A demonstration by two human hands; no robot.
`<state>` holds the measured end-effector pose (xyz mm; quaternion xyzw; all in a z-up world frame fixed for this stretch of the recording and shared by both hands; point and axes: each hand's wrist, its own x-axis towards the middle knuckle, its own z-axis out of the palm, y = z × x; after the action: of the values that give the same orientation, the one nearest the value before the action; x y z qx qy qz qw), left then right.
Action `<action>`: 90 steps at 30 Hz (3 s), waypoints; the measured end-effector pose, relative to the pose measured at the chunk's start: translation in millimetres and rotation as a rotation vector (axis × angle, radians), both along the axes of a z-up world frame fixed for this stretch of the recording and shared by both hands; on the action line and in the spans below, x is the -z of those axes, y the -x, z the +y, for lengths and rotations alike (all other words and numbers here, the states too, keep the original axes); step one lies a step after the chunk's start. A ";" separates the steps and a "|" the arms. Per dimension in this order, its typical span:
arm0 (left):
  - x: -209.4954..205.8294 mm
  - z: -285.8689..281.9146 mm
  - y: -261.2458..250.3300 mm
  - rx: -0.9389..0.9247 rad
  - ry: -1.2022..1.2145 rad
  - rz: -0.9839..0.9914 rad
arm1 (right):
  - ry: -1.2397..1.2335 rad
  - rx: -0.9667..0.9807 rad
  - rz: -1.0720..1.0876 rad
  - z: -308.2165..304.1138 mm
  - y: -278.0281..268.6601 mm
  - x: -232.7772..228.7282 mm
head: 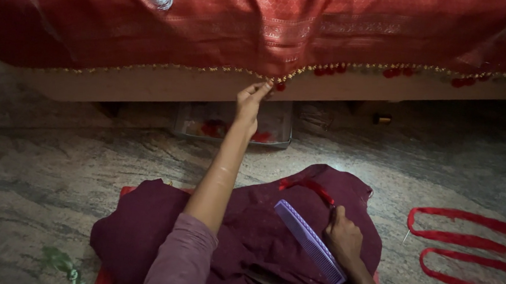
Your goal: Manually tying decorative red tassels onto the edge of a silk saree.
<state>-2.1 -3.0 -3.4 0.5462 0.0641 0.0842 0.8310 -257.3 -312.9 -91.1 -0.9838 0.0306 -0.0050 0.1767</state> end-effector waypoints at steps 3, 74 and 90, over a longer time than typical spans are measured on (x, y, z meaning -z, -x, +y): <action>-11.8 -1.0 10.8 0.033 0.008 -0.055 | -0.010 0.010 0.042 -1.6 0.2 1.5; -71.9 0.0 73.2 0.063 -0.114 -0.330 | -0.982 -0.240 -0.436 179.6 -181.5 -176.9; -90.4 -14.1 81.3 -0.114 -0.365 -0.296 | -1.161 -0.338 -0.513 176.0 -188.7 -178.8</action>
<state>-83.3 -17.0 86.9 0.6647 -0.0438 0.2204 0.7125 -68.6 -136.9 87.8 -0.6874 -0.1699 -0.1944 0.6788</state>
